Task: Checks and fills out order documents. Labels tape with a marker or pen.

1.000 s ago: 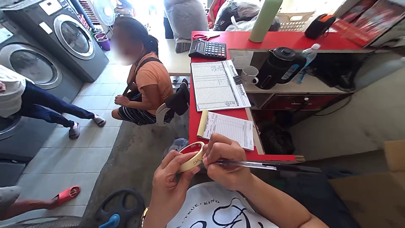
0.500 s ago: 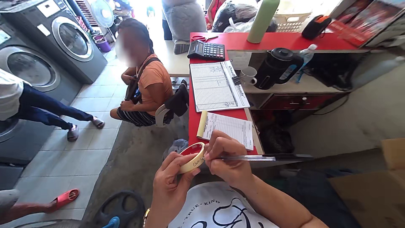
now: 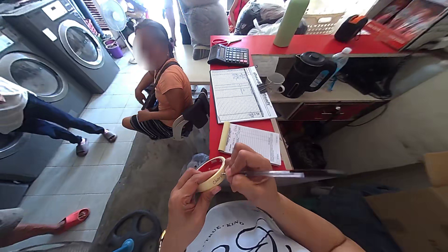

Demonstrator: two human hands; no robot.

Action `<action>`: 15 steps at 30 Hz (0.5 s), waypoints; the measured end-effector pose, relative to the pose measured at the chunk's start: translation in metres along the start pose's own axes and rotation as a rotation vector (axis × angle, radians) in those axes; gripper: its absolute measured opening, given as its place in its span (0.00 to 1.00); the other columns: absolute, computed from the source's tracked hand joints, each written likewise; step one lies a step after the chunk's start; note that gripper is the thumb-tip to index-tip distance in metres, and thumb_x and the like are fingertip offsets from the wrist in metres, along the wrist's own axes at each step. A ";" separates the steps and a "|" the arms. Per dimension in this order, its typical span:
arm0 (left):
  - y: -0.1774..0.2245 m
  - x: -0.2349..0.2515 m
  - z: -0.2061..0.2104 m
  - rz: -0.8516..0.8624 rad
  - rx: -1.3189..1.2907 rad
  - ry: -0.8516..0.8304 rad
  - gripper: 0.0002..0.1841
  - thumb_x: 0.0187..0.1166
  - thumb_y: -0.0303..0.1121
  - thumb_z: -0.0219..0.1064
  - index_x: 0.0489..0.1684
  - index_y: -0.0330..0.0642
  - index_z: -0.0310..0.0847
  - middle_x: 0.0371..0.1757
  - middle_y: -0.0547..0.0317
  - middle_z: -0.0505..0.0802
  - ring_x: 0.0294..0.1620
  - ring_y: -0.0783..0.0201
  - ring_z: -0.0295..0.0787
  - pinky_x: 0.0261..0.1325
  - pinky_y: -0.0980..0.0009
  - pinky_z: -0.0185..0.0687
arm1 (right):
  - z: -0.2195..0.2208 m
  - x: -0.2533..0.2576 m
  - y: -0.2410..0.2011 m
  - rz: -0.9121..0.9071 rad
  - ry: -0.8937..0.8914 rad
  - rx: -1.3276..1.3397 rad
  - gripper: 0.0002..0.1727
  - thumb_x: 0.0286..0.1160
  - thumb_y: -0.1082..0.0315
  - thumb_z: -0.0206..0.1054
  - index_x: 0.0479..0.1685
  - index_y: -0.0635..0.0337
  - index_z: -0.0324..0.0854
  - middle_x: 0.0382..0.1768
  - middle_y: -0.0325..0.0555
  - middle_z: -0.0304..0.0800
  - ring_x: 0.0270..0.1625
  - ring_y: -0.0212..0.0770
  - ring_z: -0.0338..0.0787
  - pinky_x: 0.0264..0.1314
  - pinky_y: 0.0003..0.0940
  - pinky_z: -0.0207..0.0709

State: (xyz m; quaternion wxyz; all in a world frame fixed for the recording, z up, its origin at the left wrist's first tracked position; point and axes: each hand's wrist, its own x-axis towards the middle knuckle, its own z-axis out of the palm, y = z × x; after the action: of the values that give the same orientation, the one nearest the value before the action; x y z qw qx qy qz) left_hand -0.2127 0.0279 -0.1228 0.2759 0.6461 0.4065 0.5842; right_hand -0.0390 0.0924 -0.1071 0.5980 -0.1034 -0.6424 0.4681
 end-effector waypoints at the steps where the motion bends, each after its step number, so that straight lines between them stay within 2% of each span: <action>1: 0.000 0.000 0.000 -0.003 0.007 0.000 0.15 0.79 0.40 0.74 0.59 0.47 0.91 0.51 0.67 0.88 0.49 0.76 0.88 0.50 0.83 0.89 | 0.001 0.000 0.000 -0.002 0.000 -0.012 0.03 0.67 0.79 0.65 0.32 0.63 0.80 0.34 0.40 0.77 0.34 0.23 0.80 0.35 0.14 0.77; 6: 0.000 -0.002 -0.002 -0.021 -0.076 -0.010 0.14 0.79 0.39 0.74 0.59 0.47 0.90 0.52 0.67 0.88 0.51 0.75 0.88 0.51 0.83 0.88 | -0.005 0.000 -0.001 0.089 0.012 0.124 0.05 0.70 0.79 0.64 0.31 0.60 0.80 0.34 0.38 0.80 0.28 0.22 0.81 0.28 0.15 0.79; 15: 0.002 -0.003 -0.002 -0.024 -0.064 -0.003 0.14 0.79 0.38 0.74 0.59 0.46 0.90 0.51 0.67 0.88 0.49 0.76 0.87 0.49 0.83 0.88 | -0.002 -0.002 0.000 -0.001 -0.022 0.027 0.03 0.67 0.79 0.65 0.32 0.62 0.79 0.33 0.39 0.78 0.35 0.23 0.81 0.36 0.15 0.78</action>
State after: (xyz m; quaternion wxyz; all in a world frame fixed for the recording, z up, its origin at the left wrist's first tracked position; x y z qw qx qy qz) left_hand -0.2142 0.0241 -0.1220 0.3040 0.6329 0.3952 0.5923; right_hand -0.0367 0.0917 -0.1092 0.5925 -0.0900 -0.6425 0.4775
